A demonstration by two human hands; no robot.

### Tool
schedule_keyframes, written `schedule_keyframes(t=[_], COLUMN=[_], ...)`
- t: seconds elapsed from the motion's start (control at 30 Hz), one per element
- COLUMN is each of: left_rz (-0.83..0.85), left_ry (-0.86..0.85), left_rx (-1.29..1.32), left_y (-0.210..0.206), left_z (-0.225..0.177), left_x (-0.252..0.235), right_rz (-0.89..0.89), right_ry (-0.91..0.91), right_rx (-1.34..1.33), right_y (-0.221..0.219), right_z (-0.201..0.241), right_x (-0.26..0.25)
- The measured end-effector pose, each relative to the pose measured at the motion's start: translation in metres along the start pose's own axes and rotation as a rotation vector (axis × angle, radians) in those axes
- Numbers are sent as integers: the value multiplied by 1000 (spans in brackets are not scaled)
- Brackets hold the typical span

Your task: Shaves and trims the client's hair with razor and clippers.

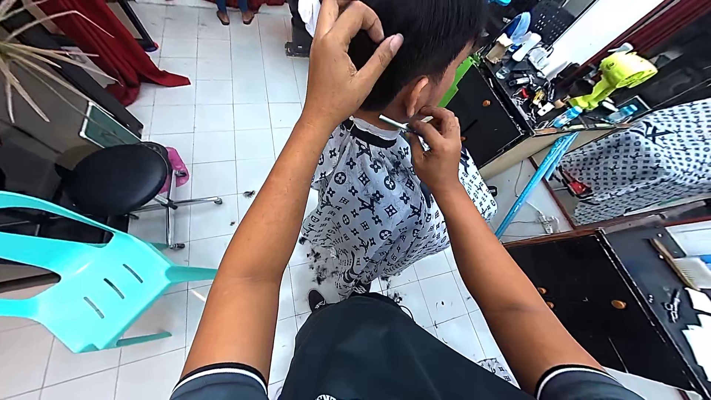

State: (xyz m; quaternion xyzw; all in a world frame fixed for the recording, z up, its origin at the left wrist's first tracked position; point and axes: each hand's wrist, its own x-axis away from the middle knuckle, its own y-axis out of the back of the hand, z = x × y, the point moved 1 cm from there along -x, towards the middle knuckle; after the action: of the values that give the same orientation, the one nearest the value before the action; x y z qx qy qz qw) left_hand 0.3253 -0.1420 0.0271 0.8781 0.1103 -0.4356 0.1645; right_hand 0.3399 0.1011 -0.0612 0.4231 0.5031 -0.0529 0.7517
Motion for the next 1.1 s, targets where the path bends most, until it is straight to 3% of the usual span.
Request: schedule_keyframes(t=[0.17, 0.3, 0.37, 0.43, 0.5, 0.6, 0.77, 0.83, 0.97, 1.1], left_rz=[-155, -153, -49, 214, 424, 513, 340, 333, 695, 788], left_ry=[68, -60, -150, -228, -296, -275, -304, -222, 187, 288], left_rx=[6, -203, -174, -160, -199, -201, -487, -643, -885, -991], left_y=[-7, -4, -10, -19, -27, -26, -29, -41, -71, -88], left_z=[5, -5, -32, -57, -72, -85, -111, -111, -112, -109], left_x=[16, 59, 76, 81, 75, 49, -26, -51, -82, -86], right_rz=[18, 160, 250, 280, 267, 201, 40, -13, -72, -131], right_ry=[-28, -12, 19, 60, 71, -19, -276, -325, -375, -437], right_rx=[-107, -155, -149, -165, -198, -322, -650, -731, -798, -840], right_y=[20, 60, 72, 77, 81, 82, 61, 46, 22, 10], right_z=[5, 13, 13, 13, 11, 0, -25, -29, -25, -19], right_x=[11, 26, 29, 29, 25, 25, 19, 13, 7, 3])
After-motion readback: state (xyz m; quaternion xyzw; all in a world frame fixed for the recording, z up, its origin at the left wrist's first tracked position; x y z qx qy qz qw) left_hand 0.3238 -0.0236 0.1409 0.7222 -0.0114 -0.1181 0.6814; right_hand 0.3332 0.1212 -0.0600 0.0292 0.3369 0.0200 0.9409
